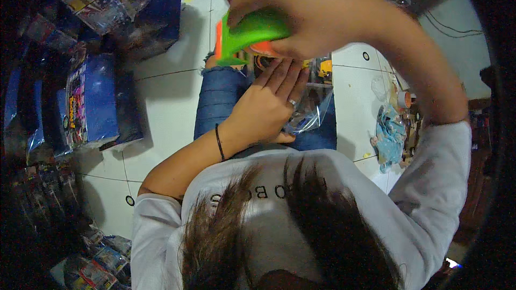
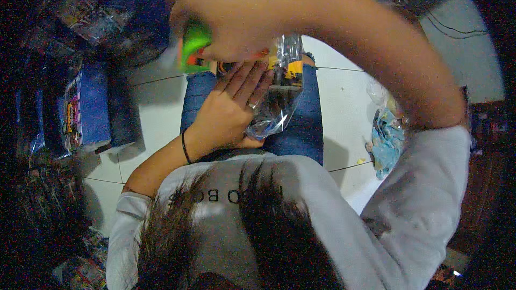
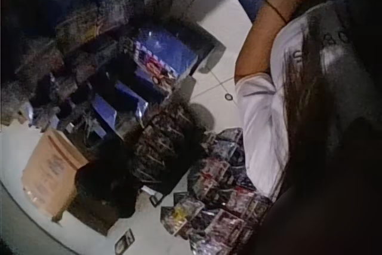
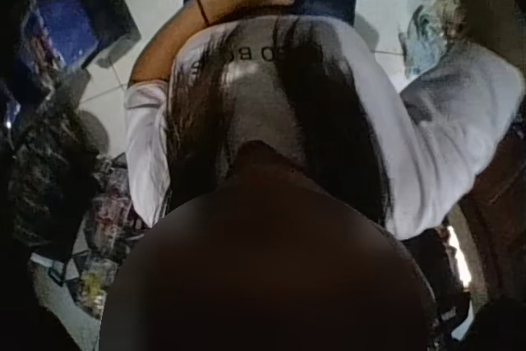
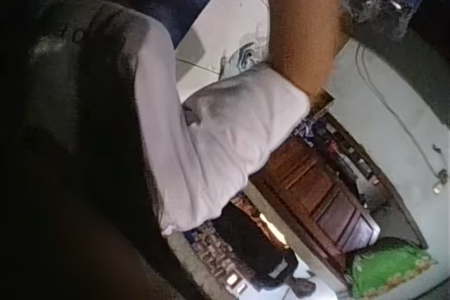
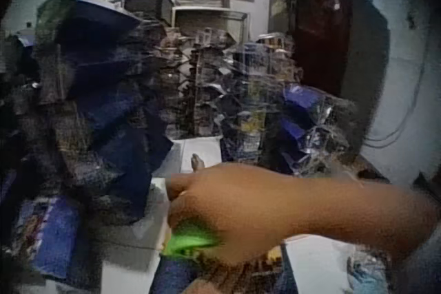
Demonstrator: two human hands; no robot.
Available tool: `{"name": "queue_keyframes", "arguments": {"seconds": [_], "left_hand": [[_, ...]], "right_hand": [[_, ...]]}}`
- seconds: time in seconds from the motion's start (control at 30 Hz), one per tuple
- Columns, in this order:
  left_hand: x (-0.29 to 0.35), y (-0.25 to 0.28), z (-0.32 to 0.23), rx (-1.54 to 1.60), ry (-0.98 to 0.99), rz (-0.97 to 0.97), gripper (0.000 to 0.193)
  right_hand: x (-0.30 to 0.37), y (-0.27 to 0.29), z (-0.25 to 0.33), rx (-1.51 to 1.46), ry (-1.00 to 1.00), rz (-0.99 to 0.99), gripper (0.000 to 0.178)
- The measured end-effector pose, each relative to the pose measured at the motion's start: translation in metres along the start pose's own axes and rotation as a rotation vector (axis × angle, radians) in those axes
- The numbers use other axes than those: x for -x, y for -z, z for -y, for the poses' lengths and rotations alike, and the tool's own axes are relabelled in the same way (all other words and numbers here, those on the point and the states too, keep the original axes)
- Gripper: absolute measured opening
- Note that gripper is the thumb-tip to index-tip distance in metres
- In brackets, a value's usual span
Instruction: The person sits on the floor and wraps several wooden toy cars in clear plastic bags. They use a tape dispenser to seal each bag after placing the toy inside, then set the packaged item aside.
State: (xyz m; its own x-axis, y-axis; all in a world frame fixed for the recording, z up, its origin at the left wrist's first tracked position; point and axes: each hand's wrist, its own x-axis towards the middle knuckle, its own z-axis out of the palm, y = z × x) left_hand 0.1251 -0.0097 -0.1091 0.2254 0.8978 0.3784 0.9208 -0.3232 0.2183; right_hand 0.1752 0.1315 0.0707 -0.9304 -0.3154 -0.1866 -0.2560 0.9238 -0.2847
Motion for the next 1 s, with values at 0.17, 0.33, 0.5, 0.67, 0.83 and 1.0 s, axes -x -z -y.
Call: {"name": "queue_keyframes", "arguments": {"seconds": [0.17,0.33,0.5,0.67,0.83,1.0], "left_hand": [[0.002,0.001,0.002,-0.02,-0.009,-0.061,0.113],[0.012,-0.001,0.009,0.069,-0.059,-0.072,0.111],[0.026,0.017,0.046,0.304,-0.323,-0.37,0.101],[0.014,0.042,0.087,0.226,-0.001,-0.407,0.104],[-0.003,0.041,0.049,0.045,-0.175,0.033,0.109],[-0.012,0.03,0.014,0.004,-0.135,0.198,0.101]], "right_hand": [[-0.086,0.059,0.031,0.071,-0.334,0.661,0.04],[-0.01,0.047,-0.021,-0.53,-0.113,-0.372,0.045],[0.159,-0.074,-0.123,-0.729,-0.223,-1.3,0.06],[0.27,-0.358,-0.19,-0.92,-1.325,-1.753,0.027],[0.258,-0.505,-0.199,-0.911,-1.578,-1.61,0.057],[0.159,-0.318,-0.187,-0.214,-0.91,-1.474,0.09]]}}
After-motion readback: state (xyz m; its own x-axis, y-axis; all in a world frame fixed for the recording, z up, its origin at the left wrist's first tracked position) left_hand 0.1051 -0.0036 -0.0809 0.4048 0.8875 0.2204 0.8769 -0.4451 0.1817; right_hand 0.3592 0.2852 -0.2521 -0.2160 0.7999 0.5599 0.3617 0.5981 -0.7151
